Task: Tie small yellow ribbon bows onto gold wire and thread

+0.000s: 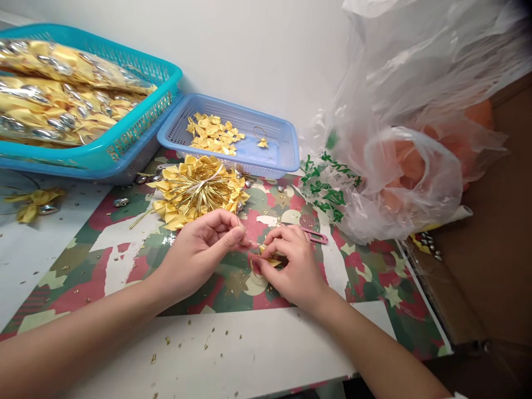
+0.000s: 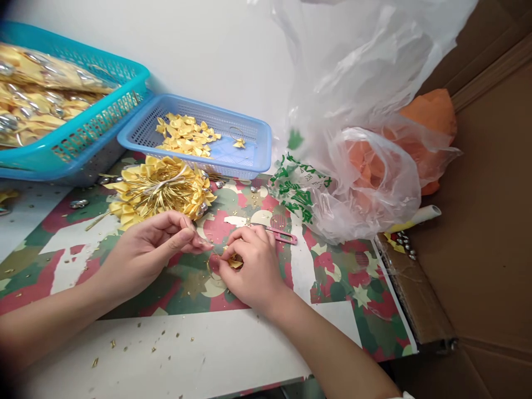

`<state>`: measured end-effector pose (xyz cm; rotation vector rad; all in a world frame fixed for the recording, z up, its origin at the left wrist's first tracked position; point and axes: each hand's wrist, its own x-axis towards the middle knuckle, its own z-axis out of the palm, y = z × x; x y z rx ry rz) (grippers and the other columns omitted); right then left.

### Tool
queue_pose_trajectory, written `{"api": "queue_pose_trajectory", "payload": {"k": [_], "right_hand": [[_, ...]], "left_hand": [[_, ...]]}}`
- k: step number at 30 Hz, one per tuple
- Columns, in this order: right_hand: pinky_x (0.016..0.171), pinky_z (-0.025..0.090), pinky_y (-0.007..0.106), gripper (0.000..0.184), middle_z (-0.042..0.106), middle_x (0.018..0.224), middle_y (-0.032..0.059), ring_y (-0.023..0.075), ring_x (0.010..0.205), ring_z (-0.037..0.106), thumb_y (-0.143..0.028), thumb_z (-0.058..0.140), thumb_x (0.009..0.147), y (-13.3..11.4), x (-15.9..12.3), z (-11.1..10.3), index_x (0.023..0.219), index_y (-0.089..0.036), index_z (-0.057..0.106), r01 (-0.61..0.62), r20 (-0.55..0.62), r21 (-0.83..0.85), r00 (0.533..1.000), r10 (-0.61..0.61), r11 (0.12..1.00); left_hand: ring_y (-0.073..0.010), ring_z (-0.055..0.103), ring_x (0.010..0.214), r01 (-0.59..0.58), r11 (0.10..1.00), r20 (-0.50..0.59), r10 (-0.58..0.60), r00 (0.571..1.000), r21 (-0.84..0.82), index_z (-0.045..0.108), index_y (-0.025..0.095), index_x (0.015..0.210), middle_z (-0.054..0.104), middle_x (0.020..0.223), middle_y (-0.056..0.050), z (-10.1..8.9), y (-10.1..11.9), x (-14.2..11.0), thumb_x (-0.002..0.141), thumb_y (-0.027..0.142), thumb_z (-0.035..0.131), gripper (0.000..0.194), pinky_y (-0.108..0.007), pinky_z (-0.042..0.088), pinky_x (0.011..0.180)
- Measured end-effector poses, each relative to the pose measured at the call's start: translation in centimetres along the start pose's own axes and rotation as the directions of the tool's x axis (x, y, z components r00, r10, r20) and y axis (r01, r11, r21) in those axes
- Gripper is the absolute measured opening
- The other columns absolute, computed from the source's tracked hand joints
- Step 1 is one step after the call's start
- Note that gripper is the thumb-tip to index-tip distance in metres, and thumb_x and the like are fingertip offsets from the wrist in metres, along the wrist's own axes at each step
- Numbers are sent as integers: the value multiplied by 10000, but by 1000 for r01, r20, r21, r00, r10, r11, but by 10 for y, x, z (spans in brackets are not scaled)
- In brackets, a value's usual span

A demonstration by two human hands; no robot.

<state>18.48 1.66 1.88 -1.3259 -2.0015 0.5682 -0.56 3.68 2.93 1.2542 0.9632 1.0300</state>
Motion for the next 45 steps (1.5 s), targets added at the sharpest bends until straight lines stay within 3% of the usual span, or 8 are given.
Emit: {"api": "queue_pose_trajectory", "payload": {"k": [13,22,32,40,45], "right_hand": [[813,431,407,236,675,829,17,217,865,554,-142,714,759,-1,1,0,581,-208,573,-74,15,29,997,74,997],[819,427,403,247,671,825,9,210,857,553,-115,714,740,-1,0,1,579,-204,550,-59,7,27,998,59,998],[819,413,392,211,675,869,-2,223,882,553,-165,738,701,-3,1,-2,720,-224,537,-79,36,-9,996,79,997],[854,408,396,206,681,886,-8,214,893,559,-138,762,676,-3,0,-2,748,-224,589,-47,34,20,998,46,999],[847,418,403,108,700,886,6,207,889,564,-145,700,807,-3,1,-1,764,-240,674,5,30,42,1000,-7,999]], "left_hand": [[-125,734,688,16,1000,-29,-16,999,-21,607,206,792,692,710,26,-2,4,1,883,374,686,207,-180,600,687],[-133,742,725,19,997,-64,-24,998,-72,603,206,793,678,706,35,-1,4,2,868,401,700,230,-197,610,727],[-142,725,678,66,997,-54,-68,996,-46,625,203,779,659,689,23,-1,3,5,821,427,736,253,-214,611,706],[-109,713,710,66,997,-14,-66,998,-49,632,207,804,689,722,21,-3,0,5,874,370,696,188,-158,589,712],[-111,692,699,48,996,78,-42,996,-78,659,205,763,696,732,11,-1,6,3,870,320,702,163,-158,583,644]]}}
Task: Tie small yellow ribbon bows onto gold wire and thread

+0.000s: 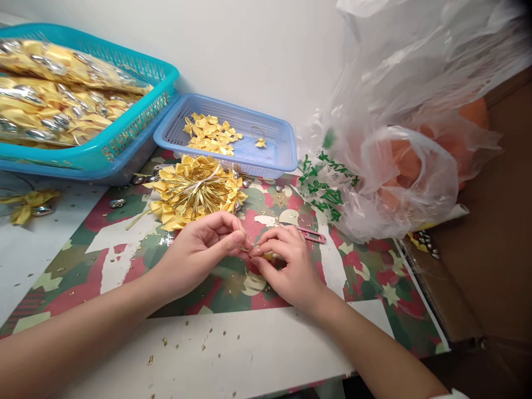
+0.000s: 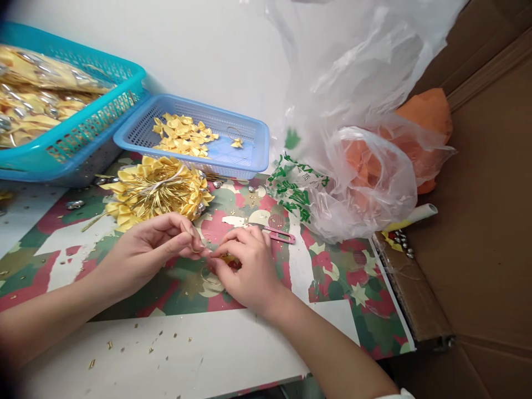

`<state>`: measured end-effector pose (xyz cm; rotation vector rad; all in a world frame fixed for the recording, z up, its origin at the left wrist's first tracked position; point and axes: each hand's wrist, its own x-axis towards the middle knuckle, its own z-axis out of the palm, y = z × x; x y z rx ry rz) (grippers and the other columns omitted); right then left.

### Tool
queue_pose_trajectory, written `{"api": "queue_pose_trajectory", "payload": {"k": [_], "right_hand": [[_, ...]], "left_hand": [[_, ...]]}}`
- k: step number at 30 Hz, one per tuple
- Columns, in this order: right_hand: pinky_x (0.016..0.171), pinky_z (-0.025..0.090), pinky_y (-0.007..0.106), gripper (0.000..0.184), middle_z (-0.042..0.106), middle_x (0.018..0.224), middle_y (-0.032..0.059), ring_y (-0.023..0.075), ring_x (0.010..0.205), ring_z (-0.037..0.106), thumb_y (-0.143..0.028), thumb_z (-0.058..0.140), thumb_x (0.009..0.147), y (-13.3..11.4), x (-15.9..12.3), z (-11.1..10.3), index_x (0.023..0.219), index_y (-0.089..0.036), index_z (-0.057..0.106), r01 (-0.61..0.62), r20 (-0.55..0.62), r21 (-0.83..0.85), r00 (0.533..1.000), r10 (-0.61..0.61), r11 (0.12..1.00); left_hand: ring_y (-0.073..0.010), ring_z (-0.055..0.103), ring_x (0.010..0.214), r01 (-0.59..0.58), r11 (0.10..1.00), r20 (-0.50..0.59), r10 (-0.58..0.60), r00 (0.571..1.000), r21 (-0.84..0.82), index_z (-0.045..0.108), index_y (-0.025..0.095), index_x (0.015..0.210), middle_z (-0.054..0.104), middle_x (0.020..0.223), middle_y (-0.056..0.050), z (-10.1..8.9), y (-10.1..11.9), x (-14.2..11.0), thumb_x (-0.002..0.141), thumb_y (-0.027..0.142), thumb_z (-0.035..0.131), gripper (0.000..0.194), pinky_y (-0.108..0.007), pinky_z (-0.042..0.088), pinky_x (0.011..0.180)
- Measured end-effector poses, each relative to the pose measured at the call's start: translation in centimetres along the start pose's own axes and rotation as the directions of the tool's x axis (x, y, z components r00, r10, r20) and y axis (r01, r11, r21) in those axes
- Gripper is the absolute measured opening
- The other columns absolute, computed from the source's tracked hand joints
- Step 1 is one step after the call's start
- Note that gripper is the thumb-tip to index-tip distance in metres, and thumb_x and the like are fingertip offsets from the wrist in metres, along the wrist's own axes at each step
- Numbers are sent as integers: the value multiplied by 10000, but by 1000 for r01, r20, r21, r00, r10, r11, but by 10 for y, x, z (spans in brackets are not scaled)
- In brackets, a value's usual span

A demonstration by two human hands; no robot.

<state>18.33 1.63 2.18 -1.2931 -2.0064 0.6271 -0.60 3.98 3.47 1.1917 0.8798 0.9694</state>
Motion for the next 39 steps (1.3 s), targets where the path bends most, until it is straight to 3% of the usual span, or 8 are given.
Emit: {"api": "queue_pose_trajectory", "payload": {"k": [11,15,17,20,23,28,33,39], "right_hand": [[697,487,289,133,681,811,3,160,738,618,-114,623,823,2,4,-5,903,-214,656,-45,103,112,994,33,993],[602,487,261,102,663,775,4,144,669,610,-123,589,832,3,4,-3,831,-209,641,-119,9,201,993,119,972],[608,504,263,72,666,800,13,151,699,628,-150,594,835,4,5,-3,825,-213,629,-169,-71,275,978,195,947],[704,540,287,43,678,854,28,173,809,653,-190,614,834,6,6,-3,865,-220,619,-185,-190,415,940,284,891],[735,552,279,52,666,866,25,160,822,657,-196,610,844,5,6,-4,889,-221,607,-145,-207,571,927,312,808],[711,526,246,76,609,827,-3,129,779,618,-157,628,840,2,4,-1,837,-223,592,-55,-211,649,945,250,759],[744,521,265,152,602,822,2,139,821,609,-79,588,839,2,2,2,787,-221,599,45,-243,602,962,129,797],[724,529,301,124,654,835,46,184,822,638,-98,684,775,-2,1,1,840,-189,630,180,-288,267,952,-100,947]], "left_hand": [[-131,622,678,-122,992,210,113,971,28,714,231,754,665,777,-18,-4,2,-4,863,232,688,112,-205,528,597],[-172,654,737,-306,925,472,171,865,226,769,246,794,669,812,-47,-3,7,-13,803,140,719,118,-263,542,690],[-181,659,773,-426,854,526,224,820,299,774,257,888,669,862,-55,-1,7,-17,800,90,680,211,-272,539,722],[-162,627,779,-446,791,280,354,892,420,719,261,934,646,889,-38,0,2,-16,830,60,588,262,-237,519,670],[-144,597,715,-204,874,-21,237,971,440,648,233,942,633,874,-30,1,-3,-11,901,183,577,96,-211,501,572],[-116,591,600,17,977,16,-21,1000,211,637,203,1014,651,817,-15,10,-3,-5,881,366,648,211,-197,520,500],[-87,625,573,63,988,-19,-61,998,139,690,200,888,677,723,21,15,-3,-6,816,302,736,133,-148,524,517],[-107,687,618,27,988,-80,-15,997,151,716,194,870,722,727,11,14,-4,-9,802,270,740,104,-148,555,547]]}}
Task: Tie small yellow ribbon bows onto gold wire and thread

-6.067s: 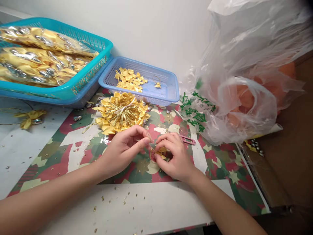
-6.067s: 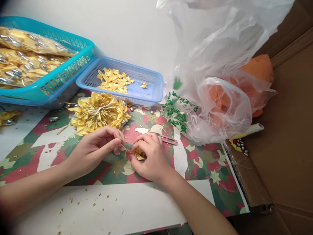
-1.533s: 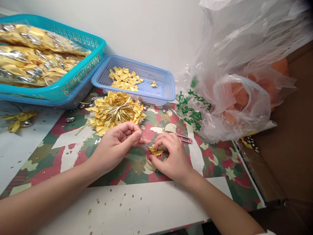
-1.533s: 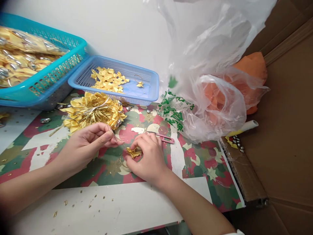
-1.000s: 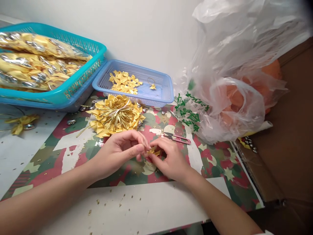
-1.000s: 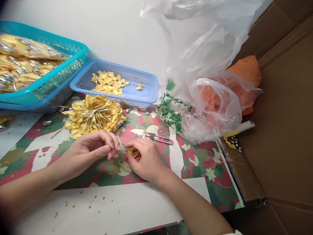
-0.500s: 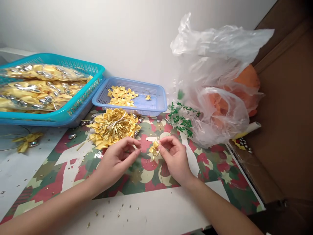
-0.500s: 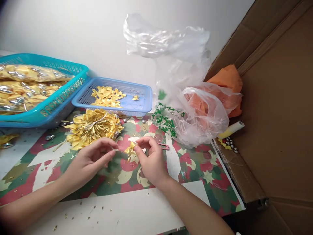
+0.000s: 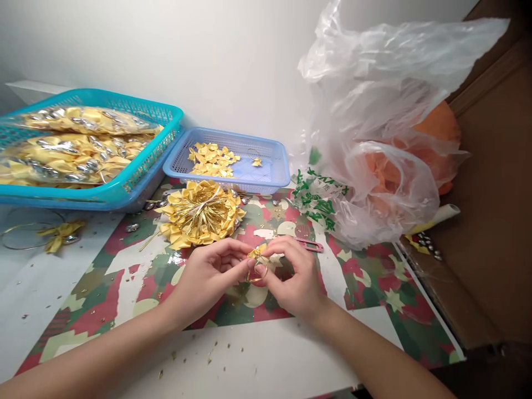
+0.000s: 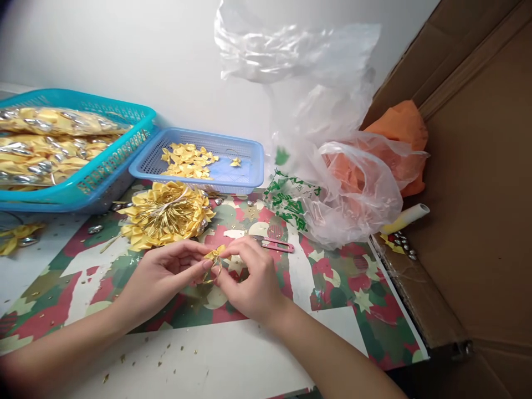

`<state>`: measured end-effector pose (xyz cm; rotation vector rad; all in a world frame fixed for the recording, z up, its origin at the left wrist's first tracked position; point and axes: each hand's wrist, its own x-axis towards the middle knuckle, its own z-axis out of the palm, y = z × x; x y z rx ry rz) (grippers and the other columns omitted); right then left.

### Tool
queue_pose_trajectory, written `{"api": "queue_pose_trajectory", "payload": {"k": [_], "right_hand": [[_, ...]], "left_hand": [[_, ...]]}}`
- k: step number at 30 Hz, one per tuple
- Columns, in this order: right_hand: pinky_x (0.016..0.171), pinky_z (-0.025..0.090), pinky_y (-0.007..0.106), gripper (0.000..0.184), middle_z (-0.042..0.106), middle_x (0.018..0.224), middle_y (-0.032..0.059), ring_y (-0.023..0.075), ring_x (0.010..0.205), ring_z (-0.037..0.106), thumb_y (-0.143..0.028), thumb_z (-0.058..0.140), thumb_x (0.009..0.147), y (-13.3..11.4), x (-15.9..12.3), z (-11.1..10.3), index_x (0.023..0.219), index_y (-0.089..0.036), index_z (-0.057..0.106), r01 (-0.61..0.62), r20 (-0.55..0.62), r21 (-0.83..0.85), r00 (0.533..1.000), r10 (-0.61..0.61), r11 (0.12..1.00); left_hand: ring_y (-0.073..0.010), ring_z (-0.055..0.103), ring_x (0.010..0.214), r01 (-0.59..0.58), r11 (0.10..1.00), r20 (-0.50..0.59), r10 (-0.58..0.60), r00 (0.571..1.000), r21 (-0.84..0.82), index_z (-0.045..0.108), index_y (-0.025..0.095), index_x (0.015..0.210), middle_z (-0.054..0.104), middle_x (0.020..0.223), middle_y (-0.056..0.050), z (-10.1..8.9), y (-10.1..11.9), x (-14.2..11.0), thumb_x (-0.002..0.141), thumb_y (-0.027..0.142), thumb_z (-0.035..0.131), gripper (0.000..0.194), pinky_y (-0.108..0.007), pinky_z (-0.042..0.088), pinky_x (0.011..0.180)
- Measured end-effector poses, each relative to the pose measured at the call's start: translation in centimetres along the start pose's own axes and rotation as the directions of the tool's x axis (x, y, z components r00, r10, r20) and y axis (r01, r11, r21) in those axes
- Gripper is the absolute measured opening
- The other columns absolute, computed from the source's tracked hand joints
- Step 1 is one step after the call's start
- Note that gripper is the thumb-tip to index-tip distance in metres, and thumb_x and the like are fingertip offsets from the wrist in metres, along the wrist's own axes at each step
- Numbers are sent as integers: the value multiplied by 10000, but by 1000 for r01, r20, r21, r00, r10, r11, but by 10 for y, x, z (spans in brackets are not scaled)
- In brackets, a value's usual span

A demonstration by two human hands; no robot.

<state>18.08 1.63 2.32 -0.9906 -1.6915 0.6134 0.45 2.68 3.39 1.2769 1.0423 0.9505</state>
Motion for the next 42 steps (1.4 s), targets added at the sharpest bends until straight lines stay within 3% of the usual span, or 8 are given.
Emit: {"api": "queue_pose_trajectory", "payload": {"k": [6,9,12,14,18,31,38,42], "right_hand": [[700,534,297,125,675,809,55,173,777,655,-63,585,827,0,-1,0,823,-179,632,11,-18,-78,1000,-12,997],[684,536,286,122,678,789,51,169,764,654,-63,594,820,0,-1,0,805,-178,633,2,-48,-82,999,-6,997],[674,537,291,120,677,775,51,170,750,653,-66,596,818,-1,-2,0,791,-178,629,1,-44,-83,999,-5,997],[663,537,298,116,672,756,48,173,734,651,-76,597,820,-2,-3,1,778,-180,625,-8,-40,-87,999,4,996],[669,542,313,126,653,723,30,181,727,652,-83,597,800,-3,-4,3,737,-192,598,-23,-68,-92,998,16,995],[631,532,285,141,644,747,32,168,714,657,-54,569,742,2,-1,0,718,-193,555,-1,-147,-135,989,-19,991],[662,550,325,130,650,762,31,186,753,659,-84,586,805,1,-3,2,762,-206,580,71,-103,-174,991,-90,982],[652,558,318,137,663,795,46,178,751,660,-79,589,837,1,-5,1,796,-210,594,148,-102,-189,980,-169,971]], "left_hand": [[-108,655,593,-178,959,38,174,984,219,675,192,998,698,773,-4,-2,-6,-2,859,202,637,144,-175,537,509],[-86,559,535,-383,814,60,398,915,437,636,189,1091,645,816,-3,-1,-10,-2,820,143,660,276,-179,485,453],[-92,560,598,-537,636,128,573,810,554,666,181,1006,625,863,-23,-3,-12,-1,837,90,638,194,-190,496,516],[-106,614,698,-586,571,157,625,764,575,676,177,933,635,874,-30,-6,-12,-1,862,41,598,172,-196,520,615],[-111,643,757,-596,529,144,663,735,605,666,166,891,663,852,-24,-11,-12,1,868,23,611,155,-192,515,687],[-118,576,600,-333,768,-36,419,907,547,631,199,744,640,692,13,-12,-10,3,888,194,602,147,-206,452,509],[-112,521,532,-267,856,26,285,958,442,618,188,752,593,629,20,-4,-6,-2,904,266,559,181,-205,410,461],[-123,578,590,-153,938,-2,162,987,311,588,191,863,617,714,6,-1,-9,-3,909,282,552,108,-199,461,475]]}}
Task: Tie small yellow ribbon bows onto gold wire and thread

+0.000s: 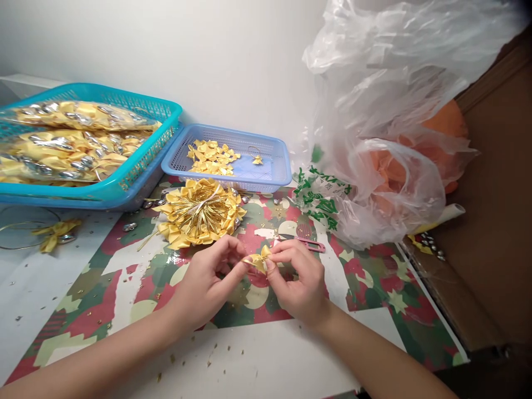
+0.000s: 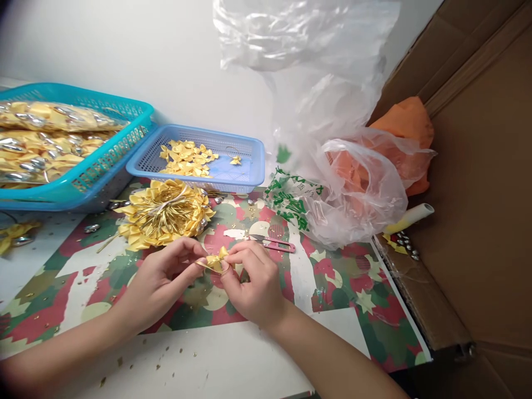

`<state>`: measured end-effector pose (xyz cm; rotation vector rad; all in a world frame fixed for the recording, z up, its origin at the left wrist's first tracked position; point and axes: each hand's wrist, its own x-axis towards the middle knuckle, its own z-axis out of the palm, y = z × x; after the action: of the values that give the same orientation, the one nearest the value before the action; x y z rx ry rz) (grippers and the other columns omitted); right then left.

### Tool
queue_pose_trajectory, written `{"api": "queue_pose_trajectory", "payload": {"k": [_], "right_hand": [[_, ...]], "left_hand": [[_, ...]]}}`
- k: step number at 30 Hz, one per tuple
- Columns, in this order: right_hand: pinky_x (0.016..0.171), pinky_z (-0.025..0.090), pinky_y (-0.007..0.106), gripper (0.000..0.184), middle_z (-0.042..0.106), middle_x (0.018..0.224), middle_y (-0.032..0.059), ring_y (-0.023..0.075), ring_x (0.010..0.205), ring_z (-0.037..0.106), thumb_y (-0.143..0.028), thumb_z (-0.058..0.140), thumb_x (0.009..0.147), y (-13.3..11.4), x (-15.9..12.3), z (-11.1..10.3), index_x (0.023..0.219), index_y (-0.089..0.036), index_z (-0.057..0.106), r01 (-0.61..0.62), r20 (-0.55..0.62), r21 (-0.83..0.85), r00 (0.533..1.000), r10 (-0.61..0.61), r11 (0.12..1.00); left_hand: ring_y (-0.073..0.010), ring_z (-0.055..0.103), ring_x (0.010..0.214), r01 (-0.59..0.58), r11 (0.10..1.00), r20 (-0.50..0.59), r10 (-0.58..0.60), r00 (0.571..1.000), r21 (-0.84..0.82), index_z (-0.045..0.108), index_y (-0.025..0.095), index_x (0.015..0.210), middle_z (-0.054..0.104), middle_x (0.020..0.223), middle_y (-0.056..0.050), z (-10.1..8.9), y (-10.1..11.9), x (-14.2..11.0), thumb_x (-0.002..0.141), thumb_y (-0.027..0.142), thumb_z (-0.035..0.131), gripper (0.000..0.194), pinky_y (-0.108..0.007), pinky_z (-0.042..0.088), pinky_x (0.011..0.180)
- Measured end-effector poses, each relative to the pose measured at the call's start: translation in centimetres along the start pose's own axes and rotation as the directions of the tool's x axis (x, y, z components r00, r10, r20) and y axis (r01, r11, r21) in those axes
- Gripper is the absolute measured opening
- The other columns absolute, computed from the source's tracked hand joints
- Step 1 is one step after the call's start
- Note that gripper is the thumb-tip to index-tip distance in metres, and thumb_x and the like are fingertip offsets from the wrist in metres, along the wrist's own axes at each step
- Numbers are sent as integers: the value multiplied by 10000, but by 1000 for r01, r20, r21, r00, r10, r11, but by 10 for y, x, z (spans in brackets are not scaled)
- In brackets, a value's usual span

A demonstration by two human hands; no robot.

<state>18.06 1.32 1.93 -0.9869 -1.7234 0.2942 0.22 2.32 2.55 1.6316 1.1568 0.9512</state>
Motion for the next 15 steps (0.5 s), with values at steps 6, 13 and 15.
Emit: {"api": "queue_pose_trajectory", "payload": {"k": [6,13,15], "right_hand": [[679,556,326,128,671,849,67,185,792,661,-80,584,839,1,-1,-1,831,-206,602,4,37,-11,999,-4,1000],[736,468,387,24,668,862,82,231,839,593,-167,576,834,4,-1,0,824,-189,576,29,169,-208,986,7,978],[755,432,392,72,673,891,77,231,857,570,-153,533,848,4,-1,0,808,-195,576,40,218,-276,976,21,960]], "left_hand": [[-147,686,700,21,992,62,-13,998,-125,665,194,959,719,834,-26,0,2,0,914,264,560,134,-226,563,588],[-145,688,779,-284,937,8,288,957,205,682,189,943,742,876,-28,-2,-1,0,886,105,545,170,-230,546,668],[-132,677,770,-352,908,39,353,935,229,675,189,933,733,857,-19,-2,-2,0,890,77,522,194,-223,537,682]]}}
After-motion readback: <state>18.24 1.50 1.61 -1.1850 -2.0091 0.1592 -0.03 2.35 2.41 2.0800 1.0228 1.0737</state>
